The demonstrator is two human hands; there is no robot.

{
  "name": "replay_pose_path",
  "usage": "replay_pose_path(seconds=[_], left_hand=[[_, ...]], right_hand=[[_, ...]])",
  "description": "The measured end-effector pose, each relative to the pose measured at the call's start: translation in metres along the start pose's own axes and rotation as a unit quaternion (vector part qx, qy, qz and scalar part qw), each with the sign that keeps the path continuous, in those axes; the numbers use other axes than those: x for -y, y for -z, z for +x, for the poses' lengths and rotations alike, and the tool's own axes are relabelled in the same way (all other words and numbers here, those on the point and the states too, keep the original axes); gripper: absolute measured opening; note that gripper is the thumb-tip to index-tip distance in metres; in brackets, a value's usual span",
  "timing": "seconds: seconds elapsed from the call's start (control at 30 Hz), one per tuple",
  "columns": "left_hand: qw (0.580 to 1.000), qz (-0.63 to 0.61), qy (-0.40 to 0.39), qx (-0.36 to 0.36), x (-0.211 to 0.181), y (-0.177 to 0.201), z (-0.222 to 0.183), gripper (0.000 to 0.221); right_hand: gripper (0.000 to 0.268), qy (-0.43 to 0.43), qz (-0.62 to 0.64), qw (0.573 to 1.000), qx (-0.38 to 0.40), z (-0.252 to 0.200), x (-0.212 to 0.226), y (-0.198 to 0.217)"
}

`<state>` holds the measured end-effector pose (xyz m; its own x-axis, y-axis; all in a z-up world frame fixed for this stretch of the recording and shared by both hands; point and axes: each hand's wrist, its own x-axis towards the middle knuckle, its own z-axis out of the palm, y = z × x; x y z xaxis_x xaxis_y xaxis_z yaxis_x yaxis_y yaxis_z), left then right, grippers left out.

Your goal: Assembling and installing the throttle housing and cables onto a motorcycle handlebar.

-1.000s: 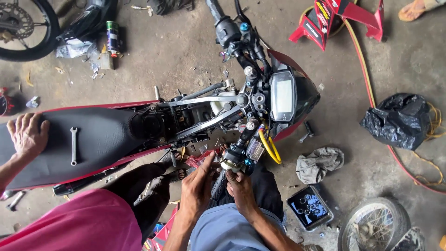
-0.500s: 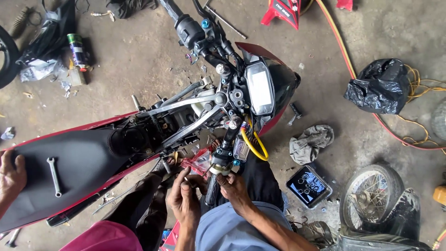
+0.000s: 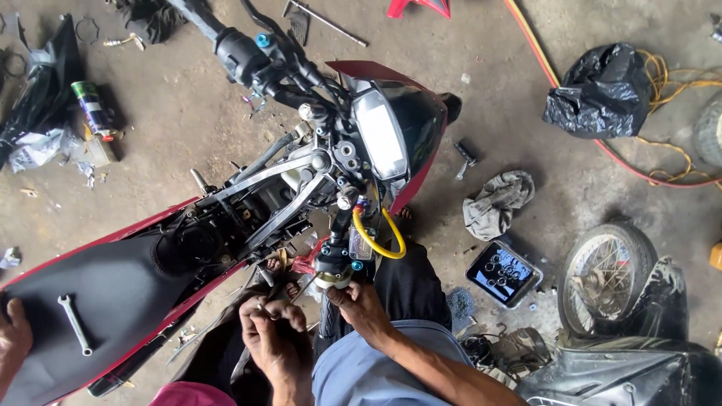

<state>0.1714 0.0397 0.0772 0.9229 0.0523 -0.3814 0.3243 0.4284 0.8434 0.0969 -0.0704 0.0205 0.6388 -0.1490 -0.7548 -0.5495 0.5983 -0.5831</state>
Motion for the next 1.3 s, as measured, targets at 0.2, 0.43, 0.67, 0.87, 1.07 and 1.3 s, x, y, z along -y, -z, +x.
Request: replay_pose_path(seconds=[0.2, 0.43, 0.67, 0.87, 1.07, 1.3], left_hand=[[0.940, 0.325, -0.094, 0.043, -0.020, -0.010, -0.008, 0.031], [0.782, 0.518, -0.313, 0.149, -0.040, -0.042, -0.015, 0.068], [0.807, 0.475, -0.346, 0.061, -0.013, -0.029, -0.012, 0.037], [0.780, 0.411, -0.401, 0.248, -0.023, 0.004, 0.010, 0.047], [0.850, 0.472, -0.130, 0.196, -0.063, -0.003, 0.003, 0.044], [0.751, 0.612, -0.026, 0.244, -0.102, -0.019, 0.017, 0.043]], right_hand=[[0.058, 0.047, 0.003, 0.999, 0.000, 0.006, 0.001, -0.003], [0.055, 0.082, 0.046, 0.995, 0.023, 0.001, 0.012, -0.005], [0.063, 0.087, 0.038, 0.995, 0.015, 0.003, 0.004, -0.008], [0.050, 0.061, 0.034, 0.998, 0.004, 0.006, -0.001, -0.007], [0.054, 0.057, 0.009, 0.998, 0.010, 0.006, -0.001, -0.004], [0.076, -0.012, 0.034, 0.996, -0.085, -0.008, 0.003, -0.022]])
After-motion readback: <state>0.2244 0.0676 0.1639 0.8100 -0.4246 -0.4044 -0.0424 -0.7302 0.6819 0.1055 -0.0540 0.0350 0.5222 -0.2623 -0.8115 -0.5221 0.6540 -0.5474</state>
